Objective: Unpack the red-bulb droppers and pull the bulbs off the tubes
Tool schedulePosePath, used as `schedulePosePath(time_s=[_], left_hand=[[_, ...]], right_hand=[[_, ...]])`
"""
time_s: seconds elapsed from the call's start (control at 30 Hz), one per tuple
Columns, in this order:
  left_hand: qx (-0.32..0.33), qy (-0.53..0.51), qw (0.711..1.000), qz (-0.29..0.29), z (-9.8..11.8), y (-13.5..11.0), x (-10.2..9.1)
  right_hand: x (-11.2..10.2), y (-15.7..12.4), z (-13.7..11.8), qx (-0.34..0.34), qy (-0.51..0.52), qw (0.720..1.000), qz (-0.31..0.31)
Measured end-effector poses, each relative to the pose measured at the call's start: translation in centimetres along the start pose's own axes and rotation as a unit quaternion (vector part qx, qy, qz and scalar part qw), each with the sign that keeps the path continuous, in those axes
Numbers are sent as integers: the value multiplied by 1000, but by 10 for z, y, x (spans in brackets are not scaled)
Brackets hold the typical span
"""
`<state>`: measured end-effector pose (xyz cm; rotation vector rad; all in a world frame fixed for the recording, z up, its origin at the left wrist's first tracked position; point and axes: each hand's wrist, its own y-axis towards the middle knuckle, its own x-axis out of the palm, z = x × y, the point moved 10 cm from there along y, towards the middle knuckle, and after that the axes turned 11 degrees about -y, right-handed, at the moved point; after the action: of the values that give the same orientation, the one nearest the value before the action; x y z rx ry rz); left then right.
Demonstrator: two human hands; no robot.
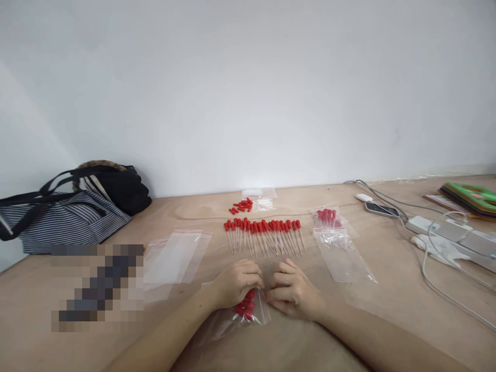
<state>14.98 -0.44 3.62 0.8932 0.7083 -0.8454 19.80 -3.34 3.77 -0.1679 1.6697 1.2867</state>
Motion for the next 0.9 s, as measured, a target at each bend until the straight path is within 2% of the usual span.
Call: schedulePosePath(time_s=[0.13, 0.33, 0.47, 0.63, 0.9], left_hand=[[13, -1, 1000, 6, 2, 0, 0], [23, 9, 1000, 7, 5, 1, -4], [77, 40, 996, -8, 13, -1, -6], [125, 80, 989, 20, 18, -5, -4], [146, 92, 983, 65, 22, -7, -5]], right_hand=[[2, 1, -5, -29, -18, 999, -2], [-1, 4, -14, -71, -63, 994, 45], [-6, 4, -13, -72, -71, 993, 67], [-10, 3, -13, -73, -77, 991, 78], [-10, 5, -15, -101, -105, 987, 70]])
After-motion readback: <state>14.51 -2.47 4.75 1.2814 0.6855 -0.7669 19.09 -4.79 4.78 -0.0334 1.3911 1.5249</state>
